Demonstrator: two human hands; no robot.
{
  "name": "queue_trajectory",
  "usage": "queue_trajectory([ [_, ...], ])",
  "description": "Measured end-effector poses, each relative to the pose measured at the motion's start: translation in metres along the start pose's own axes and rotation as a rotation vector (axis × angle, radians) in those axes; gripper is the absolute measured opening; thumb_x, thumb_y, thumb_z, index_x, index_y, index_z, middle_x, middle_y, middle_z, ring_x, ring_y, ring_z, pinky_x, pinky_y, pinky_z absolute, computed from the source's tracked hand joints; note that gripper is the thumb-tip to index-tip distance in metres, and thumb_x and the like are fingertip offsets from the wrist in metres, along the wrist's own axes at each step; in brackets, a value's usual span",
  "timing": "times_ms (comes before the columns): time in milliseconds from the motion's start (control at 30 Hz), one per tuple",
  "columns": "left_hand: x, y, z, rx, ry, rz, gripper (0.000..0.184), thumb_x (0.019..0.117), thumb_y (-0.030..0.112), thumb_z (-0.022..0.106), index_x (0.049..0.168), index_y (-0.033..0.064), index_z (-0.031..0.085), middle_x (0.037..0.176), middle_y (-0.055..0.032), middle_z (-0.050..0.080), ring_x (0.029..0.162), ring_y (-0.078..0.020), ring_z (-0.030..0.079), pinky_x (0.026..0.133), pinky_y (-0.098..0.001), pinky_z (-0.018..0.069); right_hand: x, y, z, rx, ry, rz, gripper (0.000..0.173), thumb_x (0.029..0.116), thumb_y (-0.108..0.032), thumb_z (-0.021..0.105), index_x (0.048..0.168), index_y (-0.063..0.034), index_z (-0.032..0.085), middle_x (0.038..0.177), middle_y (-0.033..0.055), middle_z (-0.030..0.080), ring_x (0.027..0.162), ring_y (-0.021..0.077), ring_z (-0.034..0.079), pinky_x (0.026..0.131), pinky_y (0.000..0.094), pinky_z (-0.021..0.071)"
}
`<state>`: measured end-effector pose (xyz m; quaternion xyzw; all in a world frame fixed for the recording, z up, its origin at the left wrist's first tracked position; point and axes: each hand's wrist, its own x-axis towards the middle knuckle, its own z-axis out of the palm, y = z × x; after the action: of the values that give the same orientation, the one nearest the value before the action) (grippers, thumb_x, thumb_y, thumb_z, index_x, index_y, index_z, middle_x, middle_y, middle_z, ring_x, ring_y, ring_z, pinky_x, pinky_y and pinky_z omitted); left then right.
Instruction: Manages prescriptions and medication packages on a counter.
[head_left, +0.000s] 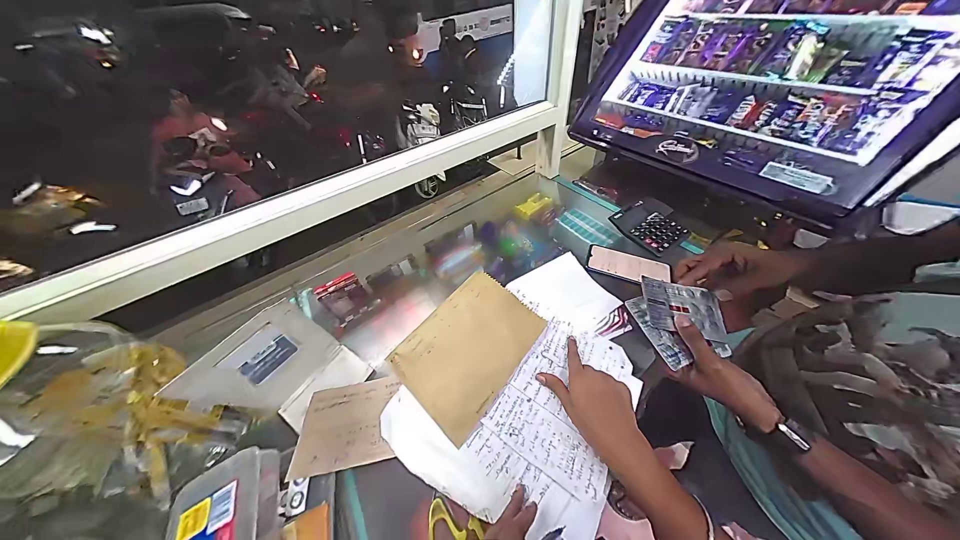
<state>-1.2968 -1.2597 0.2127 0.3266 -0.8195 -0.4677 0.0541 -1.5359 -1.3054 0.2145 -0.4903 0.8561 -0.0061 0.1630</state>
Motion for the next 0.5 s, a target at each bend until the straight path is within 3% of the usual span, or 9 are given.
queue_trajectory([
  [133, -0.004, 0.004, -0.002, 0.017, 0.002, -0.029, 0.057, 0.1069, 0.038, 0.051, 0.144, -0.0044, 0.052, 0.151, -0.0236, 0.050, 0.132, -0.0391, 0.058, 0.107, -0.0598, 0.0460, -0.012, -0.034, -0.012, 0.019, 0.114, -0.211, 0.065, 0.1068, -0.048, 0.047, 0.155, -0.0052, 0.043, 0.097, 0.0236, 0.073, 0.090, 0.0437, 0.072, 0.075, 0.0580, 0.0538],
  [200, -0.005, 0.005, -0.001, 0.043, 0.016, -0.026, 0.054, 0.1064, 0.038, 0.052, 0.142, -0.0024, 0.056, 0.150, -0.0215, 0.053, 0.131, -0.0377, 0.059, 0.106, -0.0621, 0.0453, -0.012, -0.063, -0.023, 0.019, 0.048, -0.386, 0.059, 0.1089, -0.044, 0.044, 0.159, -0.0123, 0.039, 0.101, 0.0214, 0.073, 0.093, 0.0425, 0.071, 0.078, 0.0572, 0.0534],
  [267, -0.004, 0.005, -0.003, 0.041, 0.024, -0.014, 0.051, 0.1063, 0.036, 0.052, 0.140, -0.0019, 0.058, 0.149, -0.0207, 0.054, 0.132, -0.0367, 0.058, 0.107, -0.0608, 0.0452, 0.003, -0.091, -0.029, -0.014, 0.003, -0.518, 0.064, 0.1081, -0.048, 0.042, 0.163, -0.0159, 0.031, 0.104, 0.0212, 0.072, 0.097, 0.0422, 0.069, 0.081, 0.0561, 0.0521],
  [367, -0.006, 0.002, -0.004, 0.034, 0.025, 0.000, 0.050, 0.1064, 0.035, 0.053, 0.139, -0.0025, 0.060, 0.149, -0.0213, 0.054, 0.132, -0.0378, 0.059, 0.107, -0.0618, 0.0449, 0.023, -0.119, -0.036, -0.113, -0.108, -0.530, 0.074, 0.1065, -0.056, 0.040, 0.165, -0.0163, 0.020, 0.109, 0.0236, 0.070, 0.103, 0.0435, 0.068, 0.086, 0.0578, 0.0503],
  [467, -0.006, 0.002, -0.004, 0.036, 0.009, -0.012, 0.050, 0.1063, 0.035, 0.053, 0.140, -0.0015, 0.059, 0.151, -0.0203, 0.052, 0.134, -0.0391, 0.056, 0.108, -0.0717, 0.0339, 0.031, -0.121, -0.034, -0.161, -0.137, -0.482, 0.078, 0.1052, -0.060, 0.038, 0.163, -0.0099, 0.025, 0.111, 0.0255, 0.070, 0.103, 0.0441, 0.068, 0.086, 0.0585, 0.0502],
  [500, -0.007, 0.002, -0.003, 0.042, 0.011, -0.008, 0.049, 0.1063, 0.034, 0.053, 0.140, -0.0013, 0.059, 0.151, -0.0199, 0.052, 0.134, -0.0386, 0.057, 0.108, -0.0721, 0.0342, 0.032, -0.119, -0.031, -0.170, -0.152, -0.457, 0.080, 0.1047, -0.062, 0.038, 0.163, -0.0083, 0.026, 0.113, 0.0258, 0.069, 0.105, 0.0441, 0.067, 0.087, 0.0585, 0.0501],
])
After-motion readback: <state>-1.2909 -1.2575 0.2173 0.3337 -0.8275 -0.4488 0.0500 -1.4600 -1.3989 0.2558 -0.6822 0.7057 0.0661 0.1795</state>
